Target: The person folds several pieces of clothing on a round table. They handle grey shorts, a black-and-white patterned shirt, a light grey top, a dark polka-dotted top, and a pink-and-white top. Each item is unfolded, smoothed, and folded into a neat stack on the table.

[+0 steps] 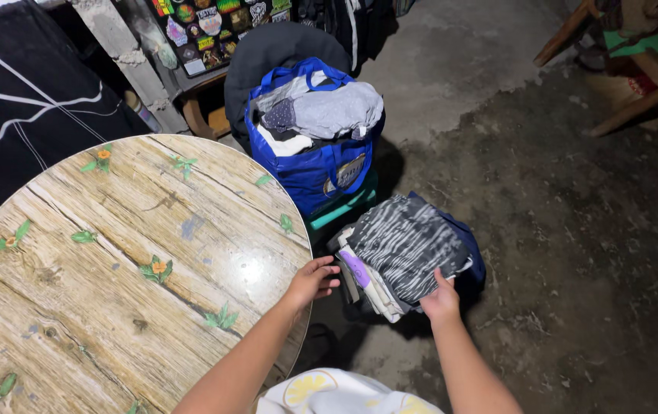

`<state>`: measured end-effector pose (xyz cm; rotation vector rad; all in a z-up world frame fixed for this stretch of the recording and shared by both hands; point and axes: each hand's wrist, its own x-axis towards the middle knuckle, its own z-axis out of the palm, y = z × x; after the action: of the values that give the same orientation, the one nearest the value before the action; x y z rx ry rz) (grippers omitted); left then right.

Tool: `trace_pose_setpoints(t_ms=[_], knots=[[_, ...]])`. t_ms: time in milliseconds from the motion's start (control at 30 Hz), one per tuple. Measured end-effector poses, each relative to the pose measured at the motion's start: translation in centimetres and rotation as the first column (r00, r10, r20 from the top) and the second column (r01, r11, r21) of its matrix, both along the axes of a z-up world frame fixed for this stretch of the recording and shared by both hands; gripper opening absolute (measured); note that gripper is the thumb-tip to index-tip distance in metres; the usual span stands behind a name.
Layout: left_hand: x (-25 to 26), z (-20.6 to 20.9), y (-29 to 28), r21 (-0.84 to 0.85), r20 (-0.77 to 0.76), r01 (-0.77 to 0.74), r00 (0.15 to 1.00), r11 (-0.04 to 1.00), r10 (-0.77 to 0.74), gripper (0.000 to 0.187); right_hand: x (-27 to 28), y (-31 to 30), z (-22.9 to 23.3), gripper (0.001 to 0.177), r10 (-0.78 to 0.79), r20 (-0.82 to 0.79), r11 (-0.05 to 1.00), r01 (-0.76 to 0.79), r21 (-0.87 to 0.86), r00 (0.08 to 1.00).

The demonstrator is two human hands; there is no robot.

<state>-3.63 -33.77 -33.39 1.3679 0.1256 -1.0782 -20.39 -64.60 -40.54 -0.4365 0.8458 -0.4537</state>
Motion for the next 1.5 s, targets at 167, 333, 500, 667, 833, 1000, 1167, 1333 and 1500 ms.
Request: trace_pose_setpoints(t_ms=[167,333,500,667,833,1000,1167,1333,1500], knots=[[-0.9,-1.0,0.1,0.009,-0.004,0.006,1.0,1.0,-0.006,0.044,-0.6,2.3,0.1,0.056,-0.159,-0.388,0.98,0.099,-0.17,0.908],[-0.9,-2.0,0.4,0.027,0.037,0.026,0.999,0.999,-0.027,0.042,1.3,3.6,3.3,0.089,-0.581,-0.69,0.389,-0.597,-0.701,0.432],[-1.1,-3.3,-0.4,-0.02,0.091,0.029,0.995,0.999,-0.027,0.04,4.3,3.7,6.3,0.115,-0.224,-0.93,-0.125,-0.955,-0.269,0.291],[-1.3,-3.8,-0.9,-0.064,0.133,0.04,0.991,0.997,-0.031,0.04,7.1,3.9,5.9,0.126,-0.073,-0.994,-0.118,-0.989,0.086,-0.078],[-1.9,-4.3,-0.5,-0.008,0.156,0.007,0.988,1.0,-0.006,0.04,9.4,3.0,5.3,0.126,-0.046,-0.986,-0.142,-0.976,0.166,-0.161],[-0.7,-4.3,0.4,-0.11,0.22,-0.102,0.968,0.989,0.124,0.039,9.8,3.0,6.5,0.11,-0.075,-0.996,-0.062,-0.997,0.05,-0.046],[2.8,-1.9,1.5,-0.152,0.45,-0.226,0.851,0.962,0.271,0.039,13.0,5.4,7.6,0.063,-0.338,-0.823,-0.24,-0.887,-0.394,0.457],[6.8,2.6,3.0,-0.191,0.516,-0.355,0.757,0.915,0.401,0.044,23.4,7.7,9.2,0.036,-0.062,-0.499,-0.527,-0.453,-0.719,0.864],[8.2,4.8,6.3,-0.148,0.564,-0.458,0.689,0.877,0.455,0.043,33.8,8.3,10.6,0.03,0.023,-0.512,-0.584,-0.403,-0.704,0.859]])
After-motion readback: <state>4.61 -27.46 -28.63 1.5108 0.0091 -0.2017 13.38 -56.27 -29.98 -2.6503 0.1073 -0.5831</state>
